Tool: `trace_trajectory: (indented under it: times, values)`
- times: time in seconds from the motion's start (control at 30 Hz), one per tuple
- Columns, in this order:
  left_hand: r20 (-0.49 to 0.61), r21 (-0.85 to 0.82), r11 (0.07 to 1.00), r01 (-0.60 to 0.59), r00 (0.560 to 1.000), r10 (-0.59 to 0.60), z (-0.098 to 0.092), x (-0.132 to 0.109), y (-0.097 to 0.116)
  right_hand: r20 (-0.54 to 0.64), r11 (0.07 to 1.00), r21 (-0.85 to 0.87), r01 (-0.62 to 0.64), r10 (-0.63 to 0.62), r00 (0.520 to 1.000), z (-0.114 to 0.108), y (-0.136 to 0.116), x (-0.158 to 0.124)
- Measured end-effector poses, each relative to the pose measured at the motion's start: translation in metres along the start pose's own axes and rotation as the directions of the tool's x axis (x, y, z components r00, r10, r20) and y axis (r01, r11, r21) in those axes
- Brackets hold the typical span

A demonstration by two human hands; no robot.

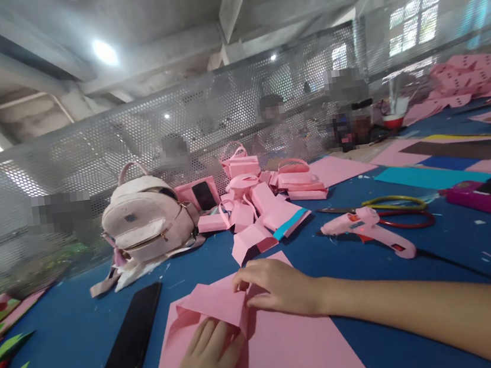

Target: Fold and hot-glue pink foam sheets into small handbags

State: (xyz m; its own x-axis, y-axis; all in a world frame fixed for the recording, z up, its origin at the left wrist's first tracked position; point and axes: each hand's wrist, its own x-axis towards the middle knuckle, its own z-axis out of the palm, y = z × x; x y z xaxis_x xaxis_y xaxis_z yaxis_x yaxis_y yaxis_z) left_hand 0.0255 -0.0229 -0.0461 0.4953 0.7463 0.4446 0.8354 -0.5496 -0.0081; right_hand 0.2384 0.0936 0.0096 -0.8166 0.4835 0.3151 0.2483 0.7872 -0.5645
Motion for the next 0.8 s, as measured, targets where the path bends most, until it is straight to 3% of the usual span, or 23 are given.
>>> trace_trajectory:
  times: [0.23,0.43,0.63,0.8]
  values:
    - [0.095,0.027,0.996,-0.089,0.992,0.086,-0.005,0.0,-0.007,-0.003,1.0,-0.016,0.01,-0.01,1.0,-0.001,-0.004,-0.003]
    - [0.083,-0.159,0.971,0.179,0.982,-0.167,-0.02,0.012,-0.009,-0.048,1.0,-0.002,-0.011,0.011,0.999,0.001,-0.008,-0.006]
    - [0.003,-0.215,0.95,0.227,0.973,-0.231,-0.036,0.029,-0.022,-0.11,0.998,0.027,-0.055,0.058,0.992,0.005,-0.012,-0.007]
    - [-0.113,-0.437,0.871,0.223,0.947,-0.3,-0.053,0.033,-0.028,-0.226,0.994,-0.092,0.06,-0.08,0.971,0.007,-0.014,-0.009]
